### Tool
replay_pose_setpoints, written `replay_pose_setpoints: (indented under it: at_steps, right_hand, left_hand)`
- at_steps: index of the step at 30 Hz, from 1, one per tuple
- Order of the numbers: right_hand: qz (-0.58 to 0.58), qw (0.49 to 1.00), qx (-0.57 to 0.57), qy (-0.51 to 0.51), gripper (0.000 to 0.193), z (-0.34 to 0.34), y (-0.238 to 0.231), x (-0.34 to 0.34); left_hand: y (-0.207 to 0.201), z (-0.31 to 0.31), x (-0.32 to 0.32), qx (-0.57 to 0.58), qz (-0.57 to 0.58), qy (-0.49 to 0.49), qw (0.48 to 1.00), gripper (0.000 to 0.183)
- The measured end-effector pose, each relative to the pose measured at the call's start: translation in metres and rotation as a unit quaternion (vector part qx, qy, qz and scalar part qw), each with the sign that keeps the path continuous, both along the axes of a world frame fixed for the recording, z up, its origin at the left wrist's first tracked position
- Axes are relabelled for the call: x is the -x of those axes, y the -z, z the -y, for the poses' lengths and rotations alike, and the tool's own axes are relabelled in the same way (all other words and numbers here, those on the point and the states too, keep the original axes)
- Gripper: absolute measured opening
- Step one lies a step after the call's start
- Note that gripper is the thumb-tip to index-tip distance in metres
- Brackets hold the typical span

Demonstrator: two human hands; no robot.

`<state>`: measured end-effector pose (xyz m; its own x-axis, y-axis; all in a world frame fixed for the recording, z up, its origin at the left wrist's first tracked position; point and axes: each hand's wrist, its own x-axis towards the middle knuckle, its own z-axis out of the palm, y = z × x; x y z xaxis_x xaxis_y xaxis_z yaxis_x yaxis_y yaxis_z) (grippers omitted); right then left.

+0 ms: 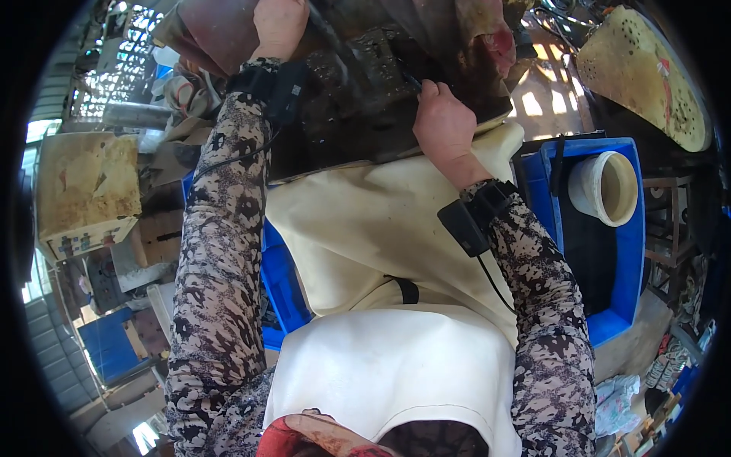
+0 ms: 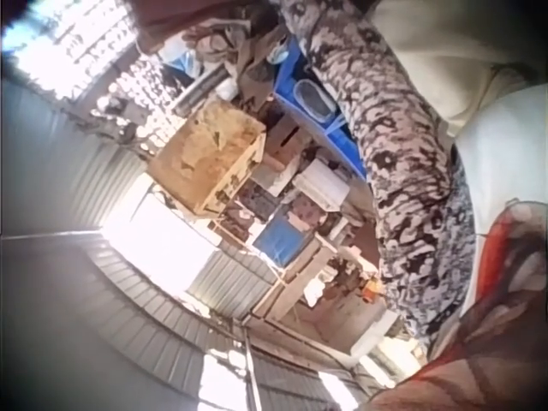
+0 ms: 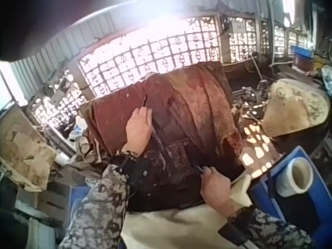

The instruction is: The person picks up a metal piece from a blue bin, holds it against a grinding machine while water flows over it, and then dips it into a bucket of liquid. This process is repeated for several metal pieces, one at a time.

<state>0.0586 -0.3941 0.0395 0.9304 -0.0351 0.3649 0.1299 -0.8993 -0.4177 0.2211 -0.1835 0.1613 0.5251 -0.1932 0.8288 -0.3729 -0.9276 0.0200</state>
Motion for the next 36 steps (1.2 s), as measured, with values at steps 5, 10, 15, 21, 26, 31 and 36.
replay_pose_setpoints:
  at_steps: [5, 10, 15, 21, 26, 31, 36]
  right_hand:
    - [-0.007, 1.0, 0.006, 0.002, 0.022, -0.0003, 0.0004, 0.0004]
    - [0.005, 1.0, 0.006, -0.002, 0.022, -0.0003, 0.0007, 0.0005]
    - [-0.002, 1.0, 0.007, 0.001, 0.022, 0.0001, 0.0007, 0.0004]
    - [-0.008, 1.0, 0.008, 0.007, 0.022, -0.0002, -0.0006, 0.001]
    - [-0.011, 1.0, 0.009, 0.009, 0.022, -0.0013, -0.0005, 0.0013]
    - [0.002, 1.0, 0.008, 0.008, 0.021, -0.0011, 0.0008, 0.0012]
    - [0.002, 1.0, 0.012, 0.008, 0.018, -0.0005, 0.0008, 0.0001]
  left_hand:
    - [0.0002, -0.0014, 0.0004, 0.008, -0.009, 0.009, 1.0, 0.02]
    - [-0.0006, -0.0019, 0.0008, 0.005, -0.003, 0.013, 1.0, 0.02]
    - [-0.0008, -0.0012, 0.0008, 0.0, -0.01, -0.002, 1.0, 0.021]
    - [-0.0018, -0.0016, 0.0013, 0.003, -0.023, 0.002, 1.0, 0.022]
    - [-0.0026, -0.0016, 0.0034, 0.008, -0.03, -0.001, 1.0, 0.023]
    - [-0.0026, -0.0021, 0.0034, 0.01, -0.021, 0.011, 1.0, 0.022]
    - [-0.0036, -0.002, 0.0037, 0.003, -0.029, 0.009, 1.0, 0.022]
